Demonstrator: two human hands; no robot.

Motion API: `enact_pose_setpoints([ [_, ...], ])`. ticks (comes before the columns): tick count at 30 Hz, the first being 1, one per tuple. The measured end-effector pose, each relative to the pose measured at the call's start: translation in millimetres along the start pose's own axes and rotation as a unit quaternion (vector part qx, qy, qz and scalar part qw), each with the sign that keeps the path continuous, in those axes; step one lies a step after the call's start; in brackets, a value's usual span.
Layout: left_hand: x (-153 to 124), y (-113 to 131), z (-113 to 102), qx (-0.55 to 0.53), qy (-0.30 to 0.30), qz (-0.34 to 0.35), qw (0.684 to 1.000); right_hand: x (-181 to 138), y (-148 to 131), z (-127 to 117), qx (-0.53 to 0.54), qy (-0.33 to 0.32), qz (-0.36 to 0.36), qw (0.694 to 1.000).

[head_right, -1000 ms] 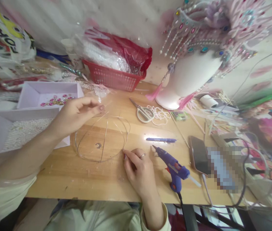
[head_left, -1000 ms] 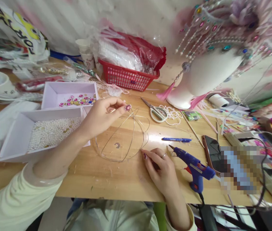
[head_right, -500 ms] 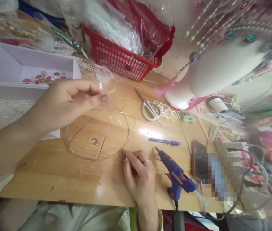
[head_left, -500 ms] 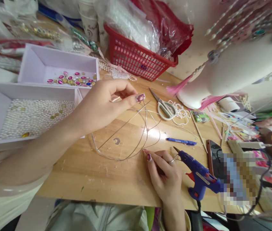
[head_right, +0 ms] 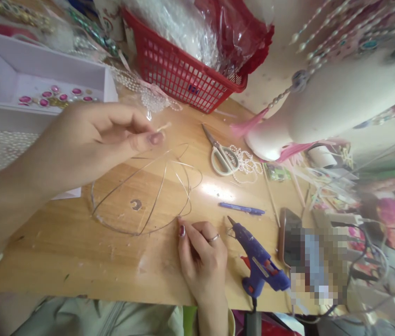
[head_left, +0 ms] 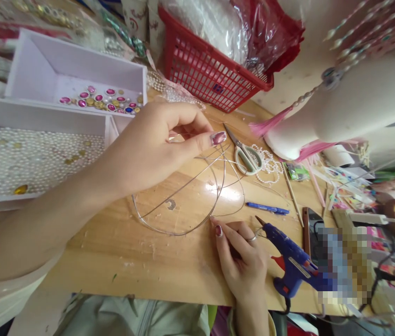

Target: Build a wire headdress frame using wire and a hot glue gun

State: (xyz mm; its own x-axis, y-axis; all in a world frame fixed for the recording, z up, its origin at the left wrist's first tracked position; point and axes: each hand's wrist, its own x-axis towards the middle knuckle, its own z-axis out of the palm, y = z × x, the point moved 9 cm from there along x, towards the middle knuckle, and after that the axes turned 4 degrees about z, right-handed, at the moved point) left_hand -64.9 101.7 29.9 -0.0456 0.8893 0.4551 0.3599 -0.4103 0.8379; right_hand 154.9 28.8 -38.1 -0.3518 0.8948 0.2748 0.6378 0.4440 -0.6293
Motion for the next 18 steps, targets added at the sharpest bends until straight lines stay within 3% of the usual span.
enact_pose_setpoints([
  [13, 1.1, -0.6, 1.8, -0.005, -0.008, 0.005, 1.0, 2.0, -3.7, -1.7, -0.022, 0.014, -0.005, 1.0],
  [18, 1.2, -1.4, 2.0, -0.01, -0.013, -0.03, 0.999, 2.0, -3.1, -1.3, -0.024, 0.007, -0.005, 1.0],
])
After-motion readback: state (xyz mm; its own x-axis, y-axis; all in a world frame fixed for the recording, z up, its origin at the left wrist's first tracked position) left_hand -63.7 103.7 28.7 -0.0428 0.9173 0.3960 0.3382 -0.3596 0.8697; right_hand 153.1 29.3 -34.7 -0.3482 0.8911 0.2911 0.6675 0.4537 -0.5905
